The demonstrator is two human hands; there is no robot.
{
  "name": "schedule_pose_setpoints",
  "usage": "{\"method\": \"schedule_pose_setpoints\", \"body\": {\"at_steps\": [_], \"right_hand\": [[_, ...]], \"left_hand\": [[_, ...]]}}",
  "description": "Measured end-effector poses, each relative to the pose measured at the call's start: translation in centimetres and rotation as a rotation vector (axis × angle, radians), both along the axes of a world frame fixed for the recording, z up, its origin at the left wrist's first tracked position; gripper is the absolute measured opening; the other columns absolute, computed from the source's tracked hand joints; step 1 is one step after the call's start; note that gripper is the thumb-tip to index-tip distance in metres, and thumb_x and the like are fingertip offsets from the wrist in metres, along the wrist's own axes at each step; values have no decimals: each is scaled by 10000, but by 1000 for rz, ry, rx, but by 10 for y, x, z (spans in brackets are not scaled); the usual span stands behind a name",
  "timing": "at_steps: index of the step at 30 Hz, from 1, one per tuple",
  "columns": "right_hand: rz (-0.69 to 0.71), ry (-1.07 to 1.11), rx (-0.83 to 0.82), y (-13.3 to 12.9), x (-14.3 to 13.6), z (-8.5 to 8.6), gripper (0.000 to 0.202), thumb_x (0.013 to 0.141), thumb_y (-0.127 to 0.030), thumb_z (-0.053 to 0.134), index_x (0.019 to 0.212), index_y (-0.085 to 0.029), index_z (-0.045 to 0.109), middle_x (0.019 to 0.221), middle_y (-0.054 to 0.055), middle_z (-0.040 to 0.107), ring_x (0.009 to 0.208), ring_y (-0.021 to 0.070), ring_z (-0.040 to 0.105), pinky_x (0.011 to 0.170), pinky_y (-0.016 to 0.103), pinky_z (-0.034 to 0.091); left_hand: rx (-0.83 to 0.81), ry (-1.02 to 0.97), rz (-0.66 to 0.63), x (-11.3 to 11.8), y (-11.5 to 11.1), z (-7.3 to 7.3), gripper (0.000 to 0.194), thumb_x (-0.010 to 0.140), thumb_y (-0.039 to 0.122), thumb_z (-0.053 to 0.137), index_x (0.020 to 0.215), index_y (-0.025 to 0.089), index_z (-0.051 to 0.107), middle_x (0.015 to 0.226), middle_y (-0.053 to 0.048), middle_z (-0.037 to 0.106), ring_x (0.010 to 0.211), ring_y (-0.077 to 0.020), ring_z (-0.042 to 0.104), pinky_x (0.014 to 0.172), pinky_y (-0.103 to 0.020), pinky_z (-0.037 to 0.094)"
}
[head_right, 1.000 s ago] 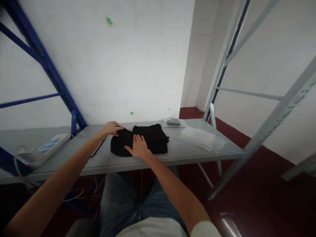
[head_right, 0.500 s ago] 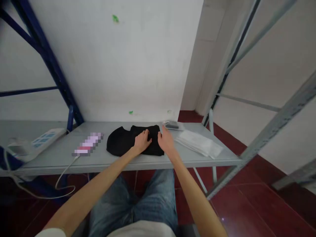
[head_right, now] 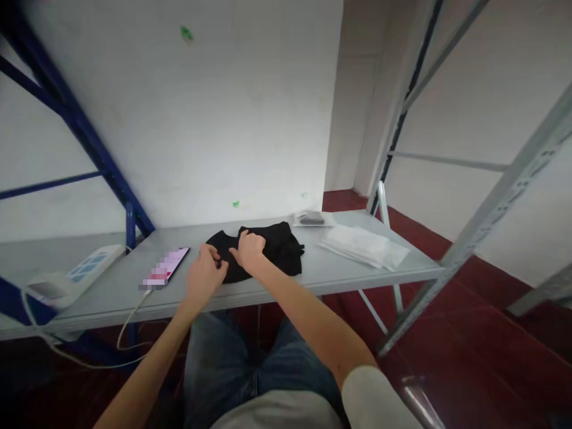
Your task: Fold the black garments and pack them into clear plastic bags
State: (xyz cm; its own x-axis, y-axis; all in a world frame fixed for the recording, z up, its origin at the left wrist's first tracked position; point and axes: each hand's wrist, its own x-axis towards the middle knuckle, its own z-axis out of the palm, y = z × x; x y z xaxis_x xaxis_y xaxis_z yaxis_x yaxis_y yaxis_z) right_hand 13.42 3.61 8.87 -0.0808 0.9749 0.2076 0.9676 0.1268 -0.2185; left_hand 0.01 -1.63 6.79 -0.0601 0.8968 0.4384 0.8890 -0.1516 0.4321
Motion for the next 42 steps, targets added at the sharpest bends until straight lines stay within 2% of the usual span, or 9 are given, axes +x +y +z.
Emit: {"method": "schedule_pose_setpoints", "body": {"at_steps": [4,8,14,17,21,25,34,39,42], "right_hand": [[-35,-63,-132,15,-16,2,745,920,-284,672,1545,21,406,1143,299,739,1017,389,749,700,477,638],[-22,-68,-124,18,-8,13,606,837,-121,698,1418,-9,564,1214,285,725,1075,361,745,792,426,638],[-14,-60,-64,11,18,35,397,964,-239,594,1327,-79,617,1244,242,724,1180,319,709,935,383,577],[-25,-8,-55,6,32,44,405,987,-302,545,1324,-84,600,1208,226,736,1150,326,718,911,387,576],[-27,129,-75,4,53,48,434,998,-365,509,1346,-117,581,1209,202,740,1107,339,727,883,403,573],[-90,279,-101,7,80,35,523,1009,-365,489,1488,-152,478,1233,177,738,1064,300,742,892,381,561],[-216,232,-30,-12,112,-35,540,1025,-309,502,1544,-173,444,1267,185,704,1146,323,701,956,407,532],[-264,194,131,-19,104,-42,556,1022,-224,485,1575,-227,429,1357,180,623,1013,276,721,881,378,552],[-185,107,278,-20,101,-47,512,1039,-192,420,1545,-226,487,1453,172,582,1162,283,668,917,378,550]], "left_hand": [[-57,34,15,-5,-2,-15,351,880,319,611,1186,230,461,992,-109,730,1006,-349,728,828,-448,526],[-73,29,44,20,-3,-20,582,867,450,683,1322,176,443,1085,-138,742,1150,-369,692,936,-474,506],[-71,-187,72,73,11,-15,955,845,437,736,1567,101,209,1171,-187,750,1218,-379,679,1009,-490,491],[-49,-265,75,94,21,-15,937,853,397,735,1567,110,202,1207,-200,743,1223,-377,682,1010,-483,496],[-53,-310,50,106,31,-19,731,873,386,731,1468,193,354,1290,-182,712,1161,-353,713,914,-436,538],[-50,-267,-10,101,35,-25,495,860,213,706,1302,231,483,1212,-118,731,1078,-313,729,825,-383,543],[-31,121,-285,71,38,-26,338,841,94,671,1136,253,628,1161,-59,672,915,-226,705,791,-332,545],[19,366,-459,63,43,-14,464,871,84,647,1294,274,647,1321,-62,632,1032,-229,706,894,-338,562],[38,441,-484,60,46,-11,453,883,74,622,1289,268,681,1322,-63,631,1089,-231,694,924,-330,565]]}}
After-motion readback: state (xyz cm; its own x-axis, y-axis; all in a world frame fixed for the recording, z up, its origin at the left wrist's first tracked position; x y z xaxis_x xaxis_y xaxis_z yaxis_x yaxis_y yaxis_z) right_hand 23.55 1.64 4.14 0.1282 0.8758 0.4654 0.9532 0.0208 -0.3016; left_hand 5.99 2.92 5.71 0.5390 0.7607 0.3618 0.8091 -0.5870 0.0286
